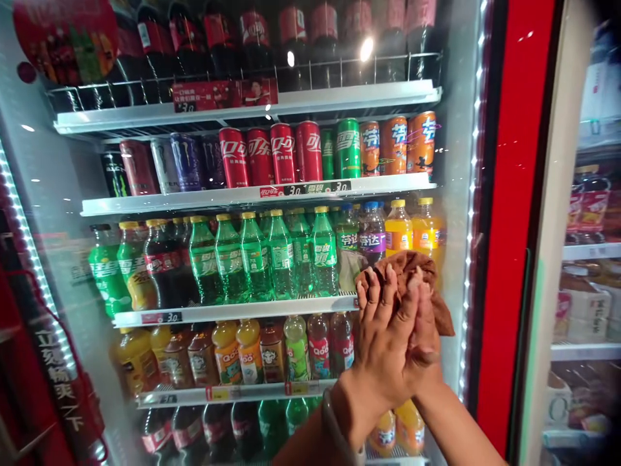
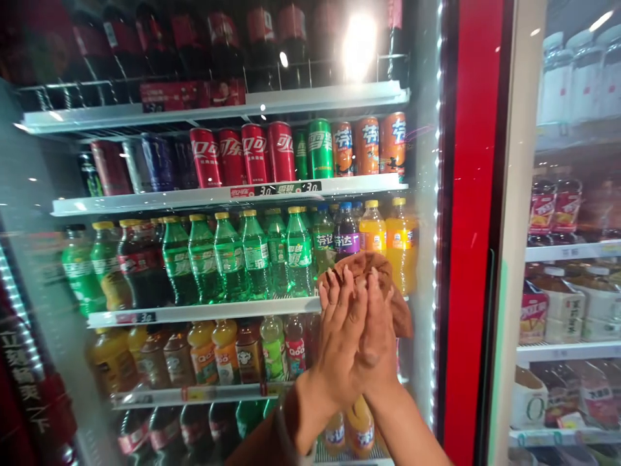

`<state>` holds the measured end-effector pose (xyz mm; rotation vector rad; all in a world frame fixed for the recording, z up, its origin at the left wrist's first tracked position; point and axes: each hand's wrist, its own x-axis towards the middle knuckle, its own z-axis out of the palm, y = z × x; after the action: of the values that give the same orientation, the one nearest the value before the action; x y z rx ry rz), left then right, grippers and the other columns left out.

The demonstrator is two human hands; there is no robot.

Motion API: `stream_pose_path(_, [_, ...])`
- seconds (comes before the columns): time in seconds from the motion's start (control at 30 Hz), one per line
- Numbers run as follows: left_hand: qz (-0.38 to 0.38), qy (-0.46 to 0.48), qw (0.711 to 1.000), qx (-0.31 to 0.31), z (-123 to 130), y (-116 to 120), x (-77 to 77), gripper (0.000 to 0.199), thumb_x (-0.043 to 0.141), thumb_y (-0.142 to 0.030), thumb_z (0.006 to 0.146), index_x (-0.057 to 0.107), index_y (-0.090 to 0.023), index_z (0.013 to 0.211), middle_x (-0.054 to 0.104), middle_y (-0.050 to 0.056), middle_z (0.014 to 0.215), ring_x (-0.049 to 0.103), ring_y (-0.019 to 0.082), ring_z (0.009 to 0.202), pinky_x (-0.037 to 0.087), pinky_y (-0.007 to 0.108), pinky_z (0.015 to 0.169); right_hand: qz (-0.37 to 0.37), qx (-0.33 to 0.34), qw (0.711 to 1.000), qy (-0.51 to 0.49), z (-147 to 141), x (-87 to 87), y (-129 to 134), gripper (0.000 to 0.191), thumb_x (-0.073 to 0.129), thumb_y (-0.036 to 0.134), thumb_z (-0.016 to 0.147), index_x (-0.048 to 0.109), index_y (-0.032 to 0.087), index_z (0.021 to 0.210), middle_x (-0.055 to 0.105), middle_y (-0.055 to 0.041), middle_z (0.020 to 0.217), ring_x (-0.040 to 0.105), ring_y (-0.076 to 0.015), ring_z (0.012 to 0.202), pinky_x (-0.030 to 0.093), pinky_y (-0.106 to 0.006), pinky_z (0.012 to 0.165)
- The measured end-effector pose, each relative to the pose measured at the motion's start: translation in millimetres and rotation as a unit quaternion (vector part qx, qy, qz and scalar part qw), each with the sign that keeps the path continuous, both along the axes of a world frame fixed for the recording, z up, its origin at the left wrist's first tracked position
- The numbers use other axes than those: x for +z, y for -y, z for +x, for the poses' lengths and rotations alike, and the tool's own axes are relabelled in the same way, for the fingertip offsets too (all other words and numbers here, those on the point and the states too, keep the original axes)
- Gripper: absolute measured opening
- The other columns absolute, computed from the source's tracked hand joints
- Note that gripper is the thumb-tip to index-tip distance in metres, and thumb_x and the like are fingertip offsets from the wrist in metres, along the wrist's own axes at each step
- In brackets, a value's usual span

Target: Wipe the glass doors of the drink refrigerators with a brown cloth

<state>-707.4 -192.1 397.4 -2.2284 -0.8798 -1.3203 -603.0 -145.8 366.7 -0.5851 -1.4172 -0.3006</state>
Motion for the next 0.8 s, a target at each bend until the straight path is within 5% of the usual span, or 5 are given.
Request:
stream_pose_path(0.1, [-0.03,0.028,0.999,-0.022,7,-5,-7.6,0.079,-0.002,-0.069,0.102,0.001,-0.031,0.172,-0.001,0.0,0.181,0.008,0.027,0.168,0.004,0.054,0.138,-0.019,0.044,0.999,0.019,17,-10.9,10,0.072,0.048,0.055,0.105,0.022,0.036,0.169,0.026,-0.002,0.177,0.031,-0.0291,0.161,0.036,-0.057,0.129])
stream_pose_path(0.2, [-0.003,0.038,0.999,0.026,19,-9,-12.6,0.074,0.001,-0.063,0.105,0.013,-0.034,0.171,0.004,0.0,0.182,0.008,0.029,0.168,0.005,0.058,0.137,-0.089,0.089,0.992,0.011,35,-8.9,16,0.068,0.05,0.05,0.105,0.029,0.032,0.167,0.032,-0.006,0.174,0.034,-0.0302,0.16,0.038,-0.056,0.128])
stream_pose_path(0.4, [0.103,0.025,0.98,0.169,51,-25,-2.9,0.069,0.059,-0.045,0.102,0.036,-0.032,0.166,0.031,0.005,0.176,0.025,0.034,0.164,0.013,0.063,0.136,-0.068,0.178,0.98,-0.052,63,-6.7,8,0.056,0.032,0.034,0.108,0.038,0.024,0.163,0.033,-0.0123,0.173,0.039,-0.0291,0.157,0.043,-0.053,0.125])
stream_pose_path(0.6, [0.136,-0.012,0.981,0.141,50,-30,5.5,0.056,0.07,-0.027,0.093,0.059,-0.029,0.147,0.051,0.005,0.165,0.033,0.03,0.161,0.025,0.061,0.134,-0.028,0.057,0.998,-0.014,81,-8.3,2,0.047,0.049,0.029,0.106,0.056,0.031,0.152,0.048,-0.0074,0.165,0.044,-0.0271,0.155,0.035,-0.057,0.129])
stream_pose_path(0.8, [0.199,0.012,0.974,0.11,12,-16,6.1,0.03,0.064,-0.008,0.093,0.077,-0.027,0.112,0.07,0.003,0.143,0.051,0.027,0.149,0.041,0.056,0.126,-0.015,-0.079,0.993,0.089,87,-2.8,-19,0.062,0.049,0.021,0.104,0.038,0.039,0.163,0.039,-0.0045,0.171,0.033,-0.0271,0.161,0.024,-0.065,0.132])
